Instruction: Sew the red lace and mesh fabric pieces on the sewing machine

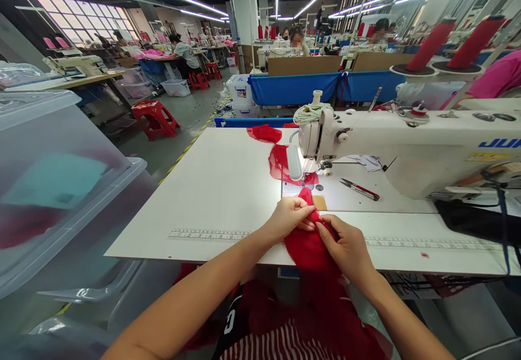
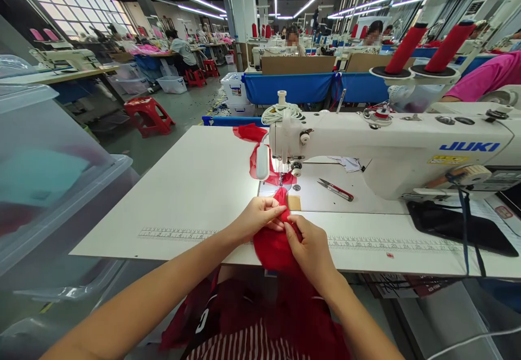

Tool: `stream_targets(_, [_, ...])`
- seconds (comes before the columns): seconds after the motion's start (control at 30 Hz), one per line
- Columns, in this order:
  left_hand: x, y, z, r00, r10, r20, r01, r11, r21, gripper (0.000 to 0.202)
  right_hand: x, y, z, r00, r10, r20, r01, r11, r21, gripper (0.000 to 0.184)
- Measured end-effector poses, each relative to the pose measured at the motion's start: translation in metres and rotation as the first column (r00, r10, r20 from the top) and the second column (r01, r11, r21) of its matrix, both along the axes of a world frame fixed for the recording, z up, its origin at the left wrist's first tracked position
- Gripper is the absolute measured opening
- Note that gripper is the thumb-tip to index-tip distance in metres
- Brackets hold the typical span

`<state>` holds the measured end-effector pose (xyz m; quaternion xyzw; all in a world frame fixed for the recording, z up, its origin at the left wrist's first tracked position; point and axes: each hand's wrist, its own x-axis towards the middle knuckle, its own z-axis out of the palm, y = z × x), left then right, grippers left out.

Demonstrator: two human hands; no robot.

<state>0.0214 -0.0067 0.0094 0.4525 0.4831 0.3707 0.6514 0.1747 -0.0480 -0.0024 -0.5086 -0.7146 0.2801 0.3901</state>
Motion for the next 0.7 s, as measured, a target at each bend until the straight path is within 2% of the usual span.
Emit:
stream_targets(0.2, [-0.003,-0.004,-0.001,0.998,0.029,0.054,-0.028,0.999,-0.016,0.034,0.009,0.011,0.004,0.993,-0.043,-0.108,0.019,0.977,-0.214,0.039])
stream_targets(0.27, [-0.003,-0.005,-0.003,0.998,0.033,0.058,-0.033,0.999,-0.006,0.029,0.009,0.019,0.006,0.993,-0.07,-0.097,0.04,0.96,-0.278,0.046])
stream_targets(0.33, [-0.002,-0.005,-0.005,0.998,0.038,0.047,-0.039,0.999,0.009,0.023,0.007,0.027,0.008,0.995,-0.083,-0.053,0.064,0.956,-0.287,0.049])
stream_targets(0.4, [-0.002,-0.005,-0.007,0.999,0.043,0.029,-0.044,0.999,0.025,0.018,0.004,0.035,0.008,0.997,-0.077,-0.003,0.073,0.963,-0.258,0.046])
stream_targets(0.53, [-0.002,-0.007,-0.006,0.999,0.048,0.001,-0.048,0.998,0.048,0.015,0.004,0.046,0.009,0.998,-0.047,0.049,0.053,0.989,-0.139,0.024])
stream_targets(0.63, [-0.002,-0.007,-0.005,0.999,0.037,-0.013,-0.037,0.998,0.045,0.017,0.013,0.052,0.01,0.988,-0.15,0.041,0.151,0.989,-0.002,0.02])
stream_targets(0.7, [-0.002,-0.006,-0.006,0.999,0.03,-0.024,-0.029,0.999,0.031,0.016,0.021,0.055,0.008,0.981,-0.187,0.046,0.186,0.982,0.038,0.021])
